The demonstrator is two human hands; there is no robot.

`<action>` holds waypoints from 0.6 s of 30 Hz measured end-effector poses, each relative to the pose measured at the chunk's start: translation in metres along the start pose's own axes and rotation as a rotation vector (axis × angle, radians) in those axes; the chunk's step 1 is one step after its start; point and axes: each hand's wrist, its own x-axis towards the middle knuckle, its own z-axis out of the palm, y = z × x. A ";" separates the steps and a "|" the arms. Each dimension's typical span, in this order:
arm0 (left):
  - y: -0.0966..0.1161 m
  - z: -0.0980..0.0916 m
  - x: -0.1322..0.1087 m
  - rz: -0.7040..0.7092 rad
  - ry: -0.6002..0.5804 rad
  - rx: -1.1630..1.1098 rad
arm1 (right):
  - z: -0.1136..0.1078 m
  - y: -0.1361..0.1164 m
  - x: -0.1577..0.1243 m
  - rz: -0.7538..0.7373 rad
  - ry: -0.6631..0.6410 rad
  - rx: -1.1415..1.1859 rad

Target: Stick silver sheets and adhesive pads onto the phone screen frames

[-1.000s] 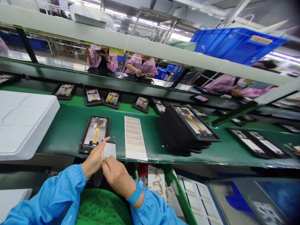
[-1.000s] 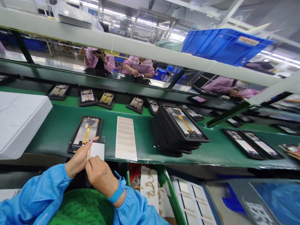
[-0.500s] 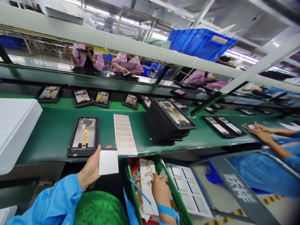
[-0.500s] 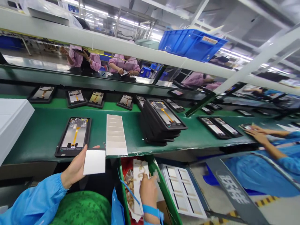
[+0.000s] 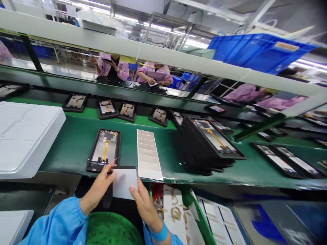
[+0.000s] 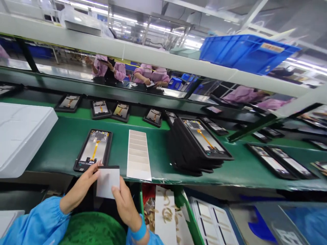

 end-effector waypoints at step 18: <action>0.059 -0.154 0.034 0.022 0.207 0.153 | 0.063 0.041 0.195 -0.395 -0.200 -0.660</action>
